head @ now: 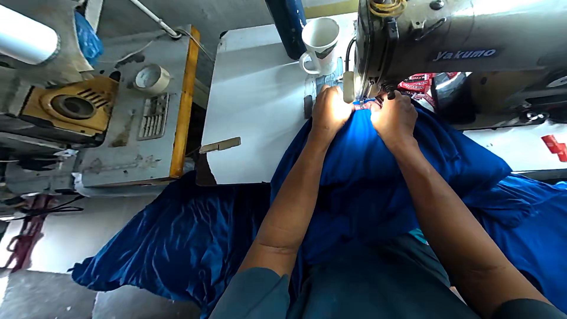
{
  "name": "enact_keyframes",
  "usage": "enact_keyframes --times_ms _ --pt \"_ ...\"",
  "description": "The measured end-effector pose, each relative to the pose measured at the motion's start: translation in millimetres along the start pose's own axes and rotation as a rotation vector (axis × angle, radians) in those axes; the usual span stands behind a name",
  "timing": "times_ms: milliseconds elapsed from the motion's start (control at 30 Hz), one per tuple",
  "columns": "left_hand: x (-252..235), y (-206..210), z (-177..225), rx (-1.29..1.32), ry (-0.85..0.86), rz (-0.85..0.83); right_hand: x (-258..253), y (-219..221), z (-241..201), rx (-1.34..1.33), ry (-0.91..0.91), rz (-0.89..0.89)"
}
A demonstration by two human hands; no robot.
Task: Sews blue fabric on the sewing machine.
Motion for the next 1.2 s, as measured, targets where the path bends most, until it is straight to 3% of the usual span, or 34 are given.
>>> enact_keyframes --times_ms 467,667,900,1033,1200 --pt "8 3 -24 -0.004 0.385 0.191 2 -2 -2 -0.014 0.005 0.022" --pt "10 -6 -37 -0.002 0.452 0.121 1 0 -1 -0.007 0.004 0.021" --pt "12 -10 -49 -0.068 0.667 0.135 2 3 1 0.013 -0.013 0.033" --pt "19 -6 -51 -0.080 0.692 0.195 7 -2 13 -0.113 -0.112 0.058" --pt "21 -4 -51 -0.116 0.710 0.230 33 -11 36 -0.234 -0.363 0.211"
Point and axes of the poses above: each hand's wrist, its own x-axis away from the middle knuckle, its own y-axis out of the palm, z = x × y, the point moved 1 cm from there along -x, towards the middle knuckle, and after that the axes turned 15 degrees about -x, right-handed, at the moved point
